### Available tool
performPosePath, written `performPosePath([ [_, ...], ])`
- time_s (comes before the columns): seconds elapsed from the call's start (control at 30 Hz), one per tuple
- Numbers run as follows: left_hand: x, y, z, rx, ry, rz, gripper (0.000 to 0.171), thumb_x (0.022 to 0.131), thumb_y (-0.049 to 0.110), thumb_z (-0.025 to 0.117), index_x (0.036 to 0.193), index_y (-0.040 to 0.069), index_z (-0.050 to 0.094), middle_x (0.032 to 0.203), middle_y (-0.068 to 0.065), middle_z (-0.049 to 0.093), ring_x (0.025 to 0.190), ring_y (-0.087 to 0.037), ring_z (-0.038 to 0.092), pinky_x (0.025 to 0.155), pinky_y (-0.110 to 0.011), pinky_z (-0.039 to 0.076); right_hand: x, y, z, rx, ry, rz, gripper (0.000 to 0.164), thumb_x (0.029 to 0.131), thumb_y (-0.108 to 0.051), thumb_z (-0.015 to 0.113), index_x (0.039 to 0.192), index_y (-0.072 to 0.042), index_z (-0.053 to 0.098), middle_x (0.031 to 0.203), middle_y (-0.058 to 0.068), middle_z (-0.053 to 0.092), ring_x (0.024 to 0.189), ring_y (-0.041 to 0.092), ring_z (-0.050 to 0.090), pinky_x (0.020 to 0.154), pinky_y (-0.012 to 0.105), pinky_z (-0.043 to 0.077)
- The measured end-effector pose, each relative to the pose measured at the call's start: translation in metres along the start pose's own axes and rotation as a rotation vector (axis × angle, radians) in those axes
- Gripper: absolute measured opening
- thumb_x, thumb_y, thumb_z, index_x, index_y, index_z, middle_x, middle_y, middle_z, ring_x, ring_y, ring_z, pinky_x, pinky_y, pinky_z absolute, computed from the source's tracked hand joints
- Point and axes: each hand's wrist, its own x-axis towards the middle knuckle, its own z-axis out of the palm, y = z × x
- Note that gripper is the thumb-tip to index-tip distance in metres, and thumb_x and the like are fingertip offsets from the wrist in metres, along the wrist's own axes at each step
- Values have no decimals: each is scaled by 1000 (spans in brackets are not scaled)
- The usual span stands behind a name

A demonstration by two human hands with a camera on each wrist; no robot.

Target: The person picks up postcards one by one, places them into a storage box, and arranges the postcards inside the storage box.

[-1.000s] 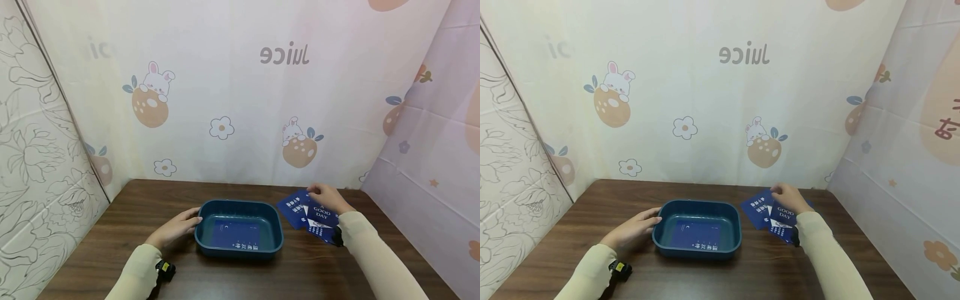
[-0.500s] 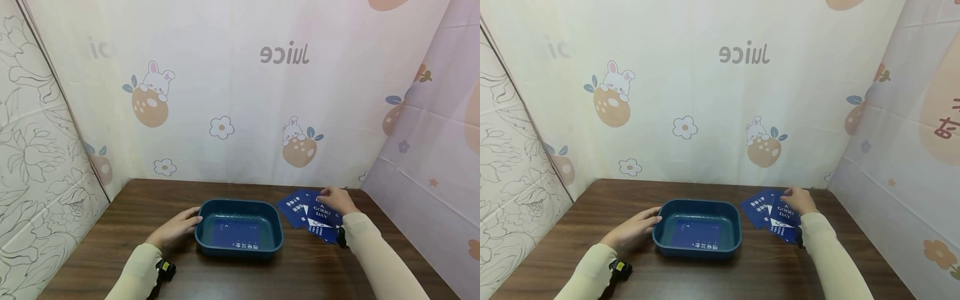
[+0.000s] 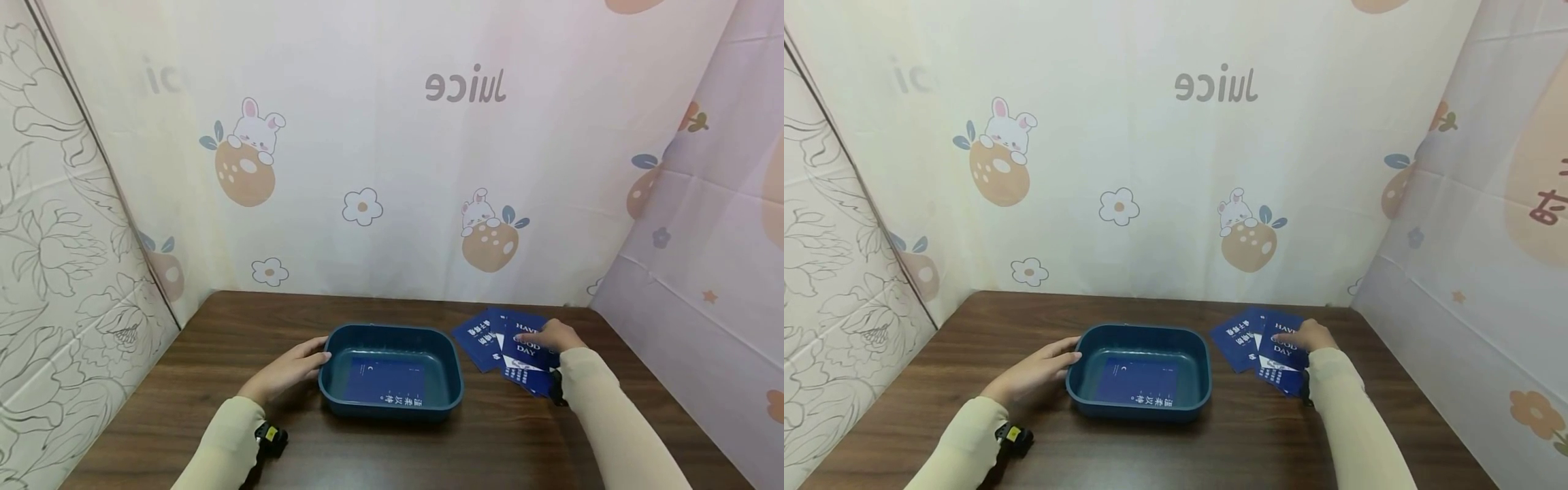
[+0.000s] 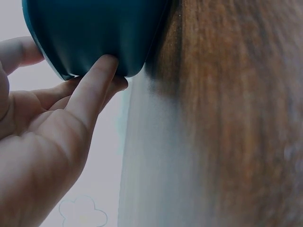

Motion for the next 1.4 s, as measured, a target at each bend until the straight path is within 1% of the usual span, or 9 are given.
performPosePath([
  [0.13, -1, -2, 0, -5, -4, 4, 60, 106, 28, 52, 155, 1, 31, 153, -23, 39, 135, -37, 46, 106, -50, 43, -4, -4, 6, 66, 13, 89, 113, 86, -56, 71, 135, 31, 20, 128, 53, 36, 116, 61, 47, 95, 66, 46],
  [0.23, -1, -2, 0, -6, -15, 10, 61, 106, 28, 52, 155, 1, 30, 154, -23, 38, 136, -38, 45, 107, -50, 42, -8, -8, 8, 67, 34, 127, 112, 88, -54, 70, 138, 29, 15, 129, 54, 34, 117, 62, 46, 96, 67, 45],
  [0.33, -2, -1, 0, -5, -7, 6, 58, 107, 26, 51, 155, 1, 30, 154, -23, 38, 136, -38, 45, 107, -50, 43, -10, -11, 9, 72, 41, 112, 109, 88, -50, 71, 138, 29, 16, 127, 53, 36, 115, 61, 49, 95, 66, 46],
  [0.43, -2, -1, 0, -7, -1, 8, 57, 107, 25, 50, 155, 1, 31, 153, -23, 39, 135, -38, 46, 107, -50, 42, -12, -14, 9, 115, 28, 90, 105, 90, -44, 71, 139, 30, 14, 130, 53, 34, 117, 61, 47, 96, 66, 44],
  [0.53, -2, -2, 0, -8, -10, 14, 60, 107, 27, 51, 155, 0, 30, 153, -24, 38, 135, -38, 46, 107, -50, 43, -13, -14, 8, 155, 18, 102, 106, 90, -41, 72, 140, 29, 11, 132, 53, 31, 118, 62, 45, 97, 67, 43],
  [0.7, -2, -3, 0, -4, -15, 16, 62, 106, 30, 52, 155, 1, 30, 154, -23, 38, 135, -38, 45, 106, -49, 43, -13, -13, 7, 149, 23, 112, 104, 88, -39, 75, 139, 30, 15, 131, 52, 33, 116, 60, 47, 96, 66, 45],
  [0.9, -1, -3, 0, -15, -11, 22, 58, 107, 25, 51, 155, 0, 30, 153, -24, 38, 134, -38, 47, 106, -49, 44, -9, -8, 8, 183, 32, 98, 97, 87, -37, 75, 135, 31, 26, 130, 50, 38, 113, 56, 50, 97, 63, 46],
  [1.23, -2, -1, -1, -5, -22, 31, 60, 107, 28, 51, 155, 0, 30, 153, -24, 38, 136, -39, 44, 106, -49, 43, 1, 7, 12, 271, 25, 96, 85, 88, -25, 72, 134, 30, 27, 131, 51, 38, 115, 59, 50, 95, 63, 47],
  [1.4, -3, 1, -1, 21, -20, 31, 60, 107, 28, 49, 155, -1, 28, 154, -25, 36, 136, -39, 44, 107, -50, 42, 4, 10, 10, 265, 18, 101, 88, 87, -29, 74, 134, 30, 29, 128, 50, 41, 108, 55, 55, 90, 62, 50],
])
